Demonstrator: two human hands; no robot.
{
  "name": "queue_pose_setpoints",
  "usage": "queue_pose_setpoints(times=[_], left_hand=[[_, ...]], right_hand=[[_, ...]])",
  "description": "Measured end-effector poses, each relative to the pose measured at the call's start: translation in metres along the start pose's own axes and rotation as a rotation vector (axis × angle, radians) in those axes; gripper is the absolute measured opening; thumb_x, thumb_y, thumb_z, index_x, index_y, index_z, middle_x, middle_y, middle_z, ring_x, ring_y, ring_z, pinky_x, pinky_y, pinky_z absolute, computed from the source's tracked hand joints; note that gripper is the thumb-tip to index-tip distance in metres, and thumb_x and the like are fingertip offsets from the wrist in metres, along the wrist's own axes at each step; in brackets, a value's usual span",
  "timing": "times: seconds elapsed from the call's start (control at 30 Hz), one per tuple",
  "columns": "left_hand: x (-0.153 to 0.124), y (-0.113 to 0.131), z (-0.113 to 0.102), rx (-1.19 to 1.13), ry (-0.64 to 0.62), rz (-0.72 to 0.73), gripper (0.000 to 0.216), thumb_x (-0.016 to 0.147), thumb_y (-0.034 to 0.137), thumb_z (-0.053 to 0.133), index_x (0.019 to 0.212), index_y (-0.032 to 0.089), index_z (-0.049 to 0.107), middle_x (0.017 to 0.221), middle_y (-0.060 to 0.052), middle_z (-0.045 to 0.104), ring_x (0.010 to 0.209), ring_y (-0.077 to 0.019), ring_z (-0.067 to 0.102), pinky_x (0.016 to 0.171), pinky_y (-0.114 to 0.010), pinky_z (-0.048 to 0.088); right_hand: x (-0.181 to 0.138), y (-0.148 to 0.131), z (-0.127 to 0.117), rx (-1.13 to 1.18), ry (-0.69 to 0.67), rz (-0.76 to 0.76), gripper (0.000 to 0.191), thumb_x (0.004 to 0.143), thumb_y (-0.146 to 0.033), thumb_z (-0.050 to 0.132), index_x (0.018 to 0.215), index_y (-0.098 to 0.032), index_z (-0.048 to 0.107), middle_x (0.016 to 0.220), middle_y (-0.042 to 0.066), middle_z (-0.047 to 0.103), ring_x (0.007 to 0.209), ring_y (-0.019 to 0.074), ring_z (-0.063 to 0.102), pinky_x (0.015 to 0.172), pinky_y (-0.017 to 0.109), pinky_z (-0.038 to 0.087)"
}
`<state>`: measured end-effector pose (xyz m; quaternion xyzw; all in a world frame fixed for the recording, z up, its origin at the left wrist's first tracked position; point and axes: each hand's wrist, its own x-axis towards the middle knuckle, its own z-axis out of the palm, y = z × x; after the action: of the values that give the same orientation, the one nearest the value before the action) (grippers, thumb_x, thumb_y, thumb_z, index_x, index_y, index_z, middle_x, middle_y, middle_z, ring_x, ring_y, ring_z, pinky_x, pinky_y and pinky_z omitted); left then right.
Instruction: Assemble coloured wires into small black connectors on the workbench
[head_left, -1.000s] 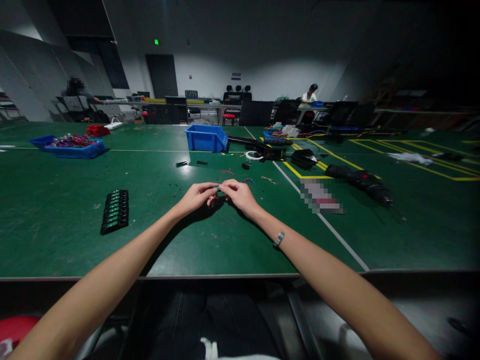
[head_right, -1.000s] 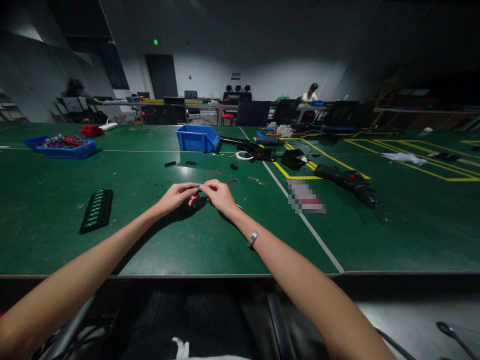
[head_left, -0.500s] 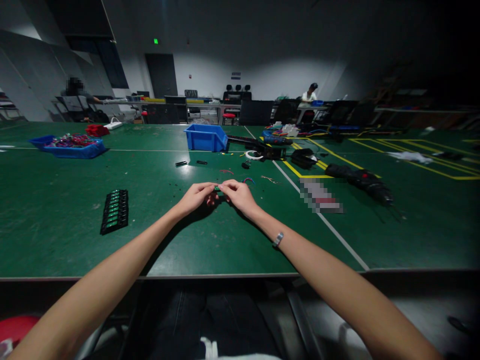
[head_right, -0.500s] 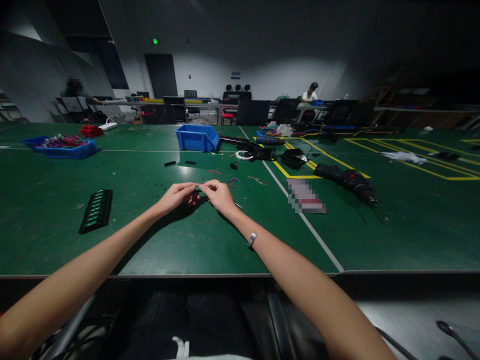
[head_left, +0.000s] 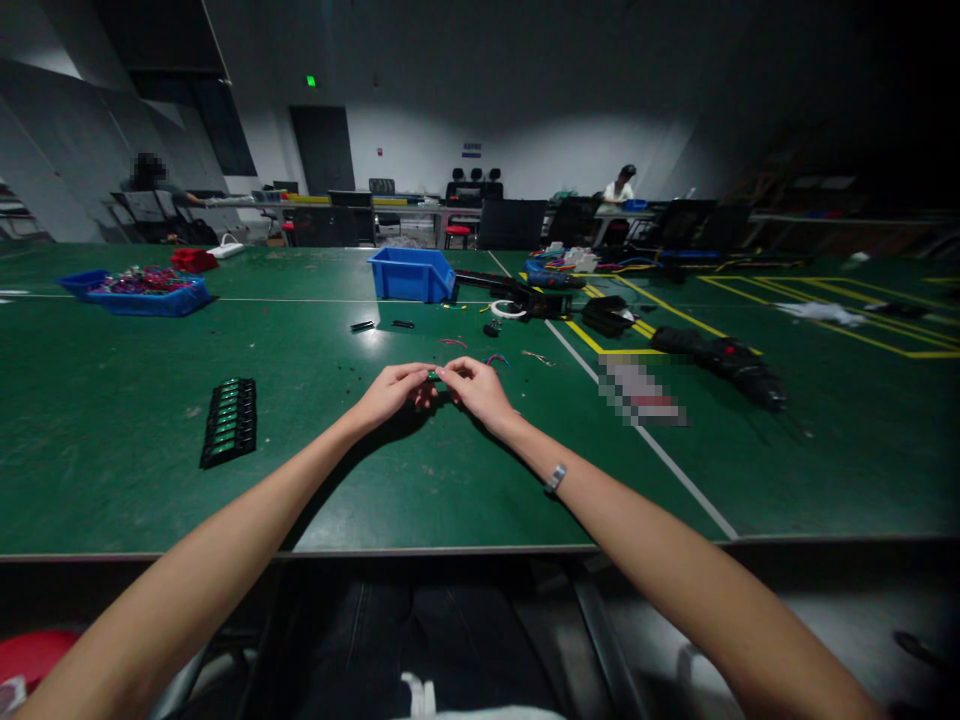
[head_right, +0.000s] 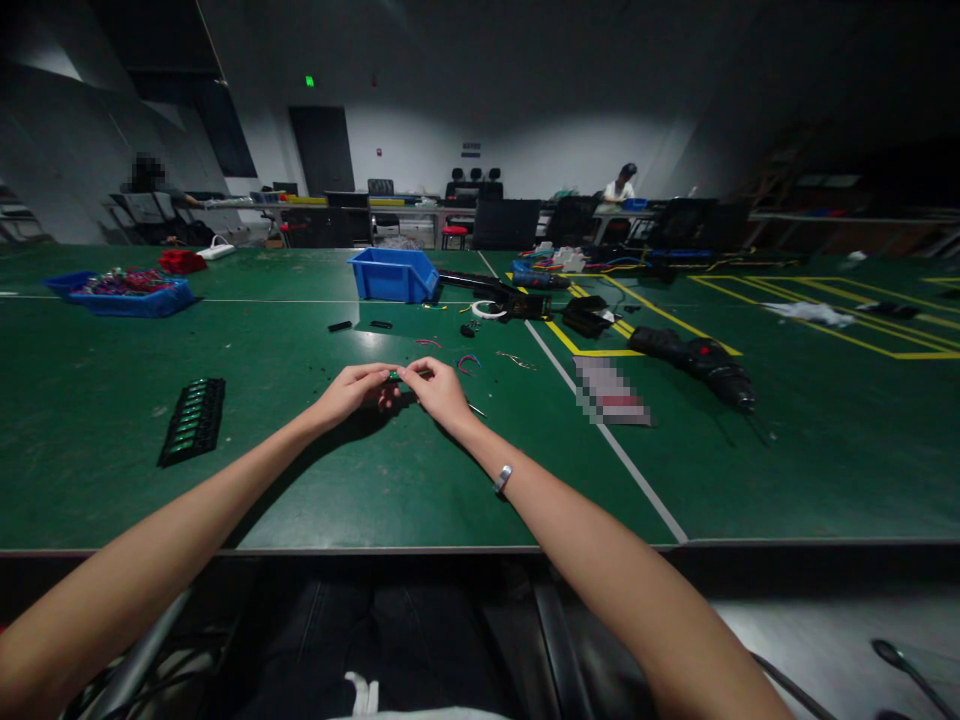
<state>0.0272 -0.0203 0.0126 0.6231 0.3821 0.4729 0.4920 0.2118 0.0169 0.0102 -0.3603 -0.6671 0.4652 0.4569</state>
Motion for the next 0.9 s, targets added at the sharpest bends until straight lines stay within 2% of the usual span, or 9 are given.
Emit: queue_pose_setpoints(times=[0.2,0.37,0.53,0.73,0.9], left_hand=[[0.0002,-0.0012,-0.0007,-0.086,-0.014,-0.02,0.042,0.09,0.037,0.059,0.121,0.009,0.067,0.084,-0.008,0.072,0.066,-0.0149,0.063,0.067,-0.029,0.052],[0.0005,-0.0031,-0.0017,-0.101,-0.046,0.0,0.042,0.091,0.037,0.058,0.122,0.009,0.067,0.091,-0.009,0.072,0.07,-0.0147,0.064,0.07,-0.03,0.053],[0.0004,-0.0033,-0.0017,-0.101,-0.058,0.006,0.041,0.092,0.035,0.058,0.124,0.009,0.066,0.09,-0.009,0.071,0.069,-0.0135,0.062,0.068,-0.028,0.052],[0.0005,-0.0036,0.0001,-0.096,-0.039,0.023,0.044,0.095,0.043,0.053,0.118,0.009,0.068,0.092,-0.011,0.071,0.071,-0.0152,0.064,0.067,-0.028,0.053],[0.0018,-0.0054,0.0007,-0.081,-0.042,0.033,0.043,0.095,0.044,0.054,0.116,0.009,0.068,0.09,-0.009,0.07,0.069,-0.0142,0.064,0.065,-0.027,0.053]], right_hand=[[0.0004,0.0004,0.0027,0.077,-0.012,0.005,0.041,0.077,-0.051,0.075,0.1,-0.019,0.065,0.08,0.003,0.068,0.059,0.0134,0.06,0.045,0.024,0.044],[-0.0006,-0.0018,0.0044,0.111,-0.085,0.029,0.036,0.082,-0.046,0.07,0.102,-0.017,0.068,0.078,0.007,0.07,0.07,0.0194,0.068,0.045,0.024,0.047],[-0.0003,-0.001,0.0037,0.098,-0.081,-0.007,0.036,0.083,-0.045,0.069,0.103,-0.015,0.069,0.076,0.007,0.071,0.067,0.0188,0.068,0.046,0.025,0.048],[-0.0006,-0.0014,0.0044,0.091,-0.078,-0.008,0.037,0.083,-0.046,0.07,0.103,-0.015,0.07,0.075,0.006,0.072,0.065,0.0172,0.067,0.046,0.023,0.048],[-0.001,-0.0014,0.0051,0.092,-0.078,0.001,0.037,0.083,-0.045,0.069,0.104,-0.014,0.069,0.076,0.006,0.071,0.066,0.0167,0.067,0.045,0.021,0.047]])
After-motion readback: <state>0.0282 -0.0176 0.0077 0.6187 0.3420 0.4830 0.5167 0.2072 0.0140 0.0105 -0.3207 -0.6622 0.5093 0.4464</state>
